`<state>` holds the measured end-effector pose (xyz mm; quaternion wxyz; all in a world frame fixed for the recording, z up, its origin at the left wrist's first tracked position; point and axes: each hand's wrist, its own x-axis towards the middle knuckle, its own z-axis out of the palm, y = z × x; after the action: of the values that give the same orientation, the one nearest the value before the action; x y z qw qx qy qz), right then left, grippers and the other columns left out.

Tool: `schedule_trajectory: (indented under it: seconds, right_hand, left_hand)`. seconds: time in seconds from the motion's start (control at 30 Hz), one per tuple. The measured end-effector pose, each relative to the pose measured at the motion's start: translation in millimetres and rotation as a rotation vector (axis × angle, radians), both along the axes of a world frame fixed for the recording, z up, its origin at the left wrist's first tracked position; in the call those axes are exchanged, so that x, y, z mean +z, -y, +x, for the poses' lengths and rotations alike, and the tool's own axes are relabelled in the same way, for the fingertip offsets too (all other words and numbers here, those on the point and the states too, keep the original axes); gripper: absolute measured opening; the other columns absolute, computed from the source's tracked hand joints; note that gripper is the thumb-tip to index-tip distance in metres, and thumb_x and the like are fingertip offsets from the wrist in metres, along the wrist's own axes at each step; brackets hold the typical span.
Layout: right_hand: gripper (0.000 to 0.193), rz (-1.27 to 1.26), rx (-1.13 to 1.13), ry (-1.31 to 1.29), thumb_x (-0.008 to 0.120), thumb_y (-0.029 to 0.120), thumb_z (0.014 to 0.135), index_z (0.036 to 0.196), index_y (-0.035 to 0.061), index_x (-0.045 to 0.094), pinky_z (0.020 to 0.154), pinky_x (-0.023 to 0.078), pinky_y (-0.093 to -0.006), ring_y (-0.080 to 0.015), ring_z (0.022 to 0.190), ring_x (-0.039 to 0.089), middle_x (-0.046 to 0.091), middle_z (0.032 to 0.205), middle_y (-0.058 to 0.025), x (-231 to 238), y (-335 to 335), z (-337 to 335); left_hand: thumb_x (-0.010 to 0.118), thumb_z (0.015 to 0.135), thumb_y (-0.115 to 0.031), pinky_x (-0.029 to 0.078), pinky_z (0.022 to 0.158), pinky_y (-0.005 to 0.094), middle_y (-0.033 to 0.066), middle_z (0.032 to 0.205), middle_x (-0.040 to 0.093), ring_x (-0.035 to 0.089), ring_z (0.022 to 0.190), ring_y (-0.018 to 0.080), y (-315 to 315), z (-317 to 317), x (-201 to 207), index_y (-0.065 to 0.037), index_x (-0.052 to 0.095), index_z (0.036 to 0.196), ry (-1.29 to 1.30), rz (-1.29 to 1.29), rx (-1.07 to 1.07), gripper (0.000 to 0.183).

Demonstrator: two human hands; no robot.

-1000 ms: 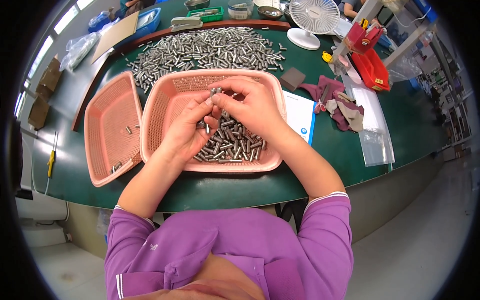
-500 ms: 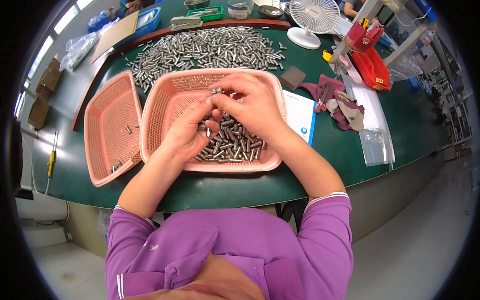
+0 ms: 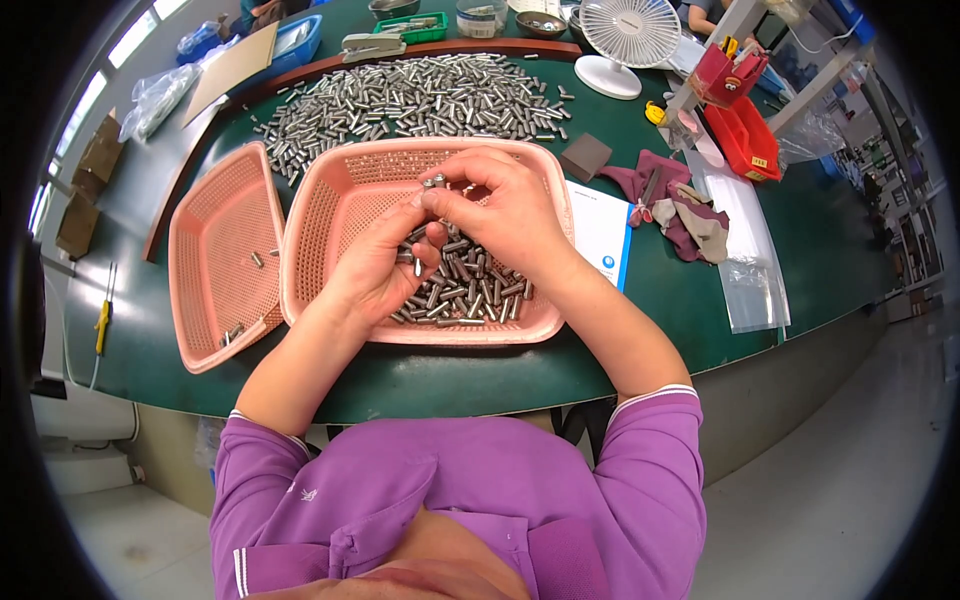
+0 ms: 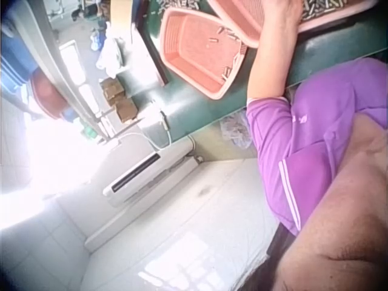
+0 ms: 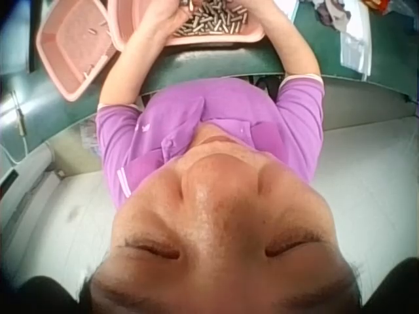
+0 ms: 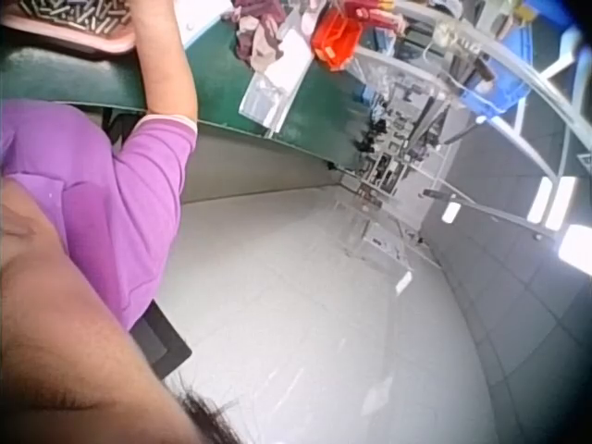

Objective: The person sorts small metal parts into pink baskets by hand.

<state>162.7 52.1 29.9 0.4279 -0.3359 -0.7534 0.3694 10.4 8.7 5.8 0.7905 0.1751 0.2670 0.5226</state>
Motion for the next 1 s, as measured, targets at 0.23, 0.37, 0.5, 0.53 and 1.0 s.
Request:
schedule_trajectory:
  seconds: [0.23,0.37,0.5,0.53,1.0]
  right_hand:
    - [0.020,-0.001,-0.003,-0.008,0.069,0.014,0.075,0.092,0.0027,0.067,0.065,0.049,-0.0232,-0.0110,0.074,0.060,0.062,0.088,-0.0061,-0.9,-0.2,-0.9]
    - [0.016,0.031,-0.004,-0.027,0.068,0.010,0.075,0.089,0.0025,0.067,0.060,0.047,-0.0216,-0.0096,0.072,0.058,0.062,0.085,-0.0047,-0.5,0.2,-1.9]
    - [0.016,0.015,-0.001,-0.044,0.069,0.009,0.073,0.088,0.0033,0.067,0.060,0.046,-0.0213,-0.0107,0.073,0.058,0.061,0.085,-0.0049,-3.0,-1.4,-1.8]
    - [0.016,0.016,-0.001,-0.045,0.069,0.009,0.073,0.088,0.0033,0.067,0.060,0.046,-0.0213,-0.0107,0.073,0.058,0.061,0.085,-0.0049,-3.7,-2.4,-1.7]
    - [0.015,0.350,-0.199,0.209,0.065,0.014,0.073,0.086,0.0061,0.063,0.079,0.045,-0.0358,-0.0270,0.086,0.055,0.056,0.087,-0.0097,-7.7,-6.9,3.6]
  left_hand:
    - [0.051,0.092,-0.019,0.044,0.055,0.0153,-0.0015,0.087,0.054,0.053,0.072,0.0057,0.8,0.2,1.6,-0.007,0.052,0.100,-0.016,-0.015,0.000,0.014]
    - [0.049,0.092,-0.019,0.044,0.054,0.0154,-0.0009,0.086,0.054,0.053,0.072,0.0060,1.1,0.7,2.8,-0.007,0.052,0.100,-0.018,-0.025,-0.005,0.015]
    - [0.048,0.093,-0.019,0.044,0.054,0.0157,-0.0006,0.086,0.054,0.053,0.072,0.0062,0.5,0.8,1.9,-0.007,0.052,0.100,-0.026,-0.036,0.002,0.015]
    - [0.048,0.093,-0.019,0.044,0.054,0.0159,-0.0004,0.086,0.054,0.053,0.072,0.0063,0.5,0.6,2.0,-0.007,0.051,0.101,-0.020,-0.036,0.001,0.015]
    - [0.046,0.091,-0.012,0.050,0.062,0.0233,0.0113,0.094,0.056,0.055,0.078,0.0147,-4.1,-6.9,-0.5,0.003,0.049,0.102,0.079,-0.017,0.196,0.019]
